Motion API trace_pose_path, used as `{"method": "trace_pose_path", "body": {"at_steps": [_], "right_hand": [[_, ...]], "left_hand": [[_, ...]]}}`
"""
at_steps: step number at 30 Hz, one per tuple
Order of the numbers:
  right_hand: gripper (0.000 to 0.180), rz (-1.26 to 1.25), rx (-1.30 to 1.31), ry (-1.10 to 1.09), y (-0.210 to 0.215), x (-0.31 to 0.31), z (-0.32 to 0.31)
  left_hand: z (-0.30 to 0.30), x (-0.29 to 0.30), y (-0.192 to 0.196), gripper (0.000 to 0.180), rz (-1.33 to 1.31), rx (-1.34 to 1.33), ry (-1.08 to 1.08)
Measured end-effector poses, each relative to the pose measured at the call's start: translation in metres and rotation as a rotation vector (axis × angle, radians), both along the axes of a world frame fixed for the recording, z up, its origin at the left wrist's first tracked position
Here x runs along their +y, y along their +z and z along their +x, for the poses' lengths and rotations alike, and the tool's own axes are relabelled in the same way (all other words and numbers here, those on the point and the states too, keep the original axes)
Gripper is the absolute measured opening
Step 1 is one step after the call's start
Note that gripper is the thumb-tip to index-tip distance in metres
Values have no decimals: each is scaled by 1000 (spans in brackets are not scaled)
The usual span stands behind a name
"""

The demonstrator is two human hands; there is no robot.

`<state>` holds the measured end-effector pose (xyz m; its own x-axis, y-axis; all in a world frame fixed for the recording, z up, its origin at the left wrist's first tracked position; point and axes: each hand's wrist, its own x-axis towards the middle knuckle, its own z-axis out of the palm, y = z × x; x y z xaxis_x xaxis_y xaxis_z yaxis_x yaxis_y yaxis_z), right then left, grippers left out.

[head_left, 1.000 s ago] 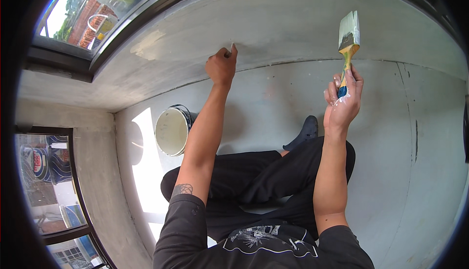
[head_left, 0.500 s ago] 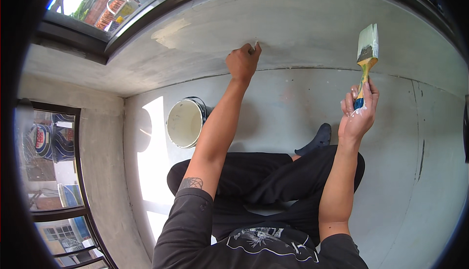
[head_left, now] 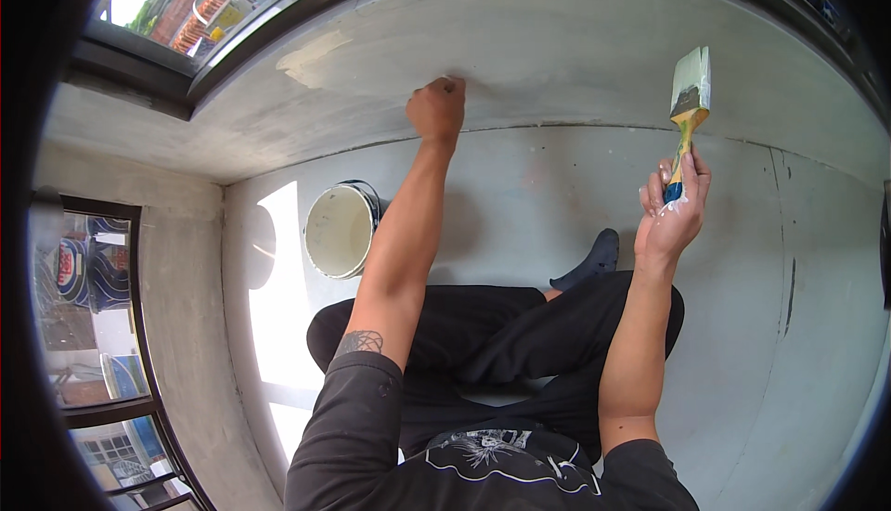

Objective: Painting a wall below a window with a brush and paint bucket.

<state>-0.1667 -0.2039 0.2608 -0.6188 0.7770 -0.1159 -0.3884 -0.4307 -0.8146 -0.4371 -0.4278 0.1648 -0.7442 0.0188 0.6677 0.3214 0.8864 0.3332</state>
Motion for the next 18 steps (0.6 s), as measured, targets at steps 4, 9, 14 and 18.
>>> {"method": "trace_pose_path", "body": {"at_steps": [4,9,14,18], "right_hand": [[27,-9,7,-16,-1,3,3],[28,-2,10,28,-1,-4,-5],[26,30,-29,-23,3,-4,1],[24,43,-11,-7,-3,-2,1]], "left_hand": [[27,-64,14,31,-23,-6,-13],[30,-110,30,27,46,-100,124],[0,-131,48,32,278,-108,169],[-8,-131,63,36,192,-126,112]]}}
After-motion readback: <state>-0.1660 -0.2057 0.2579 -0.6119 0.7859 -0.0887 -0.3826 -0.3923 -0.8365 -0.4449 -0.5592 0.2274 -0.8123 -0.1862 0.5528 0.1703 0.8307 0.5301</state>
